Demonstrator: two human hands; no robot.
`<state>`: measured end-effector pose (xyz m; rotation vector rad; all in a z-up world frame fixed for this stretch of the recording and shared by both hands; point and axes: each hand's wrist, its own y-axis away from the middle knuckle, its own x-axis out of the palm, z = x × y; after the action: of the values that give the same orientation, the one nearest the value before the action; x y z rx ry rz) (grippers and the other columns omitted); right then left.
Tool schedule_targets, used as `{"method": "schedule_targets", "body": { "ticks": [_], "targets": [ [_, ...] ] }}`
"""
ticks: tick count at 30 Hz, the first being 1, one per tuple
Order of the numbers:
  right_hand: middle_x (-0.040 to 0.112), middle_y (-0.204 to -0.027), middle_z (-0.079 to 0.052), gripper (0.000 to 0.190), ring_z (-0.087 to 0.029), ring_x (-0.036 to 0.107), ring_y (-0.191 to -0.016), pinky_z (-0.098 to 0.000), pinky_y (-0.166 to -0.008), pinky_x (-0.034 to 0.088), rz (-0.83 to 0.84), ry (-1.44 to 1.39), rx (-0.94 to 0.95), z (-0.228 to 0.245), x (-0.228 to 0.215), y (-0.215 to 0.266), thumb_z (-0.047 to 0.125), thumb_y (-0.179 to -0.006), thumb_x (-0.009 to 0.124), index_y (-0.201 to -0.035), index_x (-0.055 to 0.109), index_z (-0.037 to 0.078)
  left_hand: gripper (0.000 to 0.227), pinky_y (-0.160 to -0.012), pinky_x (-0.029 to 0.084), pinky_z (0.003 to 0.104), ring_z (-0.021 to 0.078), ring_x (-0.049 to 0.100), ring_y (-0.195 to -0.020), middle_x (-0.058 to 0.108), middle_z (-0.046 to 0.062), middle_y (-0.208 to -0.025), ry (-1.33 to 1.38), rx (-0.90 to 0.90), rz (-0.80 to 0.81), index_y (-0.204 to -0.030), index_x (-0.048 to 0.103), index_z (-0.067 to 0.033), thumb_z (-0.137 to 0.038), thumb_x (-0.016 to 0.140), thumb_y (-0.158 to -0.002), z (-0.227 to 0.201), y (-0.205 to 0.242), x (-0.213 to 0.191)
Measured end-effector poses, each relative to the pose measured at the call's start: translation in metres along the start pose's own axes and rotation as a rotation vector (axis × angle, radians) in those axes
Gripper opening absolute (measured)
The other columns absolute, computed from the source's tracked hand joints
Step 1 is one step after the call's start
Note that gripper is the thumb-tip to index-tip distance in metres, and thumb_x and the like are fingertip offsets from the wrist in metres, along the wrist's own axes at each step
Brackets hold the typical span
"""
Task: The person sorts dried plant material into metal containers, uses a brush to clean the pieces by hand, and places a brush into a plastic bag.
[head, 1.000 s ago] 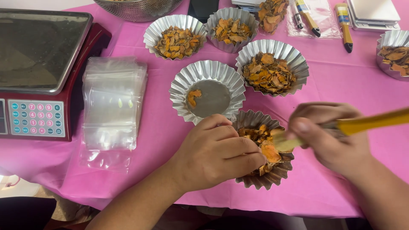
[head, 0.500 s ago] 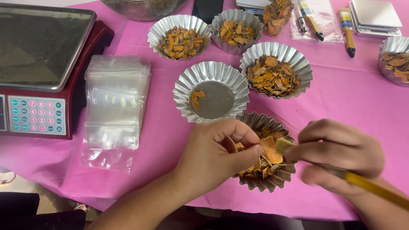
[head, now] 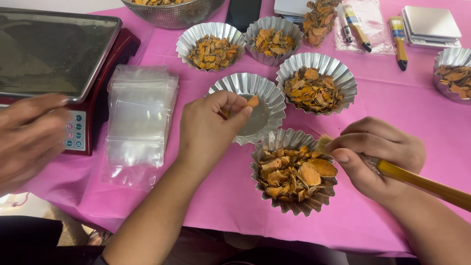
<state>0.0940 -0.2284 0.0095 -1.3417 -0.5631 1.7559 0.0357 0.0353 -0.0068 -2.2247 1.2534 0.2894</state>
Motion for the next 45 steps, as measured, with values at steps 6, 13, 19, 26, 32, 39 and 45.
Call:
{"method": "schedule_targets", "body": {
  "ticks": [6, 13, 19, 26, 32, 39, 45],
  "targets": [
    [0.07, -0.076, -0.015, 0.025, -0.021, 0.062, -0.06, -0.0278, -0.057, 0.051, -0.018, -0.086, 0.004, -0.008, 0.001, 0.001, 0.012, -0.094, 0.061, -0.08, 0.07, -0.006, 0.01, -0.068, 0.052, 0.033, 0.0071, 0.073, -0.079, 0.079, -0.013, -0.083, -0.374, -0.17, 0.103, -0.087, 0.079, -0.0317, -0.039, 0.078, -0.081, 0.02, -0.013, 0.008],
    [0.054, -0.055, -0.009, 0.085, -0.014, 0.043, -0.042, -0.0276, -0.043, 0.027, -0.045, -0.234, 0.228, -0.029, 0.001, 0.015, 0.067, -0.105, 0.022, -0.079, 0.07, 0.001, 0.037, -0.084, 0.046, 0.05, 0.0165, 0.069, -0.097, 0.075, -0.004, -0.119, -0.535, 0.327, 0.08, -0.12, 0.075, -0.027, -0.05, 0.066, -0.093, -0.05, -0.001, 0.003],
    [0.055, -0.075, -0.009, 0.057, -0.015, 0.047, -0.058, -0.0283, -0.057, 0.035, -0.231, -0.257, 0.407, -0.04, -0.002, 0.019, 0.045, -0.115, 0.034, -0.096, 0.062, 0.0, 0.007, -0.078, 0.036, 0.054, 0.0275, 0.066, -0.074, 0.069, -0.001, -0.08, -0.631, 0.324, 0.53, -0.083, 0.071, -0.0259, -0.03, 0.067, -0.087, -0.065, 0.011, 0.046],
    [0.063, -0.098, -0.01, 0.039, -0.015, 0.056, -0.074, -0.0254, -0.066, 0.042, -0.361, -0.362, 0.572, -0.045, -0.002, 0.015, 0.043, -0.115, 0.05, -0.103, 0.057, 0.006, 0.027, -0.073, 0.032, 0.052, 0.0274, 0.057, -0.065, 0.063, -0.005, -0.063, -0.66, 0.601, 0.469, -0.065, 0.073, -0.0324, -0.029, 0.063, -0.089, -0.038, 0.031, 0.074],
    [0.06, -0.088, -0.01, 0.042, -0.013, 0.052, -0.066, -0.026, -0.064, 0.038, -0.326, -0.34, 0.47, -0.047, -0.002, 0.018, 0.04, -0.119, 0.046, -0.096, 0.056, 0.007, 0.03, -0.082, 0.032, 0.052, 0.0242, 0.063, -0.07, 0.067, -0.01, -0.062, -0.434, 0.423, 0.641, -0.064, 0.064, -0.0232, -0.017, 0.052, -0.091, -0.06, 0.021, 0.046],
    [0.063, -0.075, -0.017, 0.043, -0.017, 0.062, -0.05, -0.0233, -0.042, 0.051, -0.239, -0.382, 0.193, -0.036, -0.003, 0.035, 0.039, -0.096, 0.06, -0.09, 0.06, -0.003, 0.024, -0.07, 0.057, 0.034, 0.0079, 0.076, -0.069, 0.081, -0.01, -0.078, -0.122, 0.101, 0.642, -0.089, 0.079, -0.02, -0.034, 0.059, -0.087, -0.074, 0.01, 0.019],
    [0.073, -0.074, -0.013, 0.016, -0.02, 0.07, -0.059, -0.0251, -0.053, 0.054, 0.067, 0.015, 0.105, 0.003, -0.002, 0.0, 0.009, -0.084, 0.075, -0.076, 0.069, -0.003, 0.014, -0.06, 0.052, 0.03, 0.0082, 0.064, -0.063, 0.072, -0.004, -0.068, 0.013, -0.083, 0.568, -0.074, 0.074, -0.0137, -0.019, 0.064, -0.083, -0.057, 0.005, 0.011]
  ]
}}
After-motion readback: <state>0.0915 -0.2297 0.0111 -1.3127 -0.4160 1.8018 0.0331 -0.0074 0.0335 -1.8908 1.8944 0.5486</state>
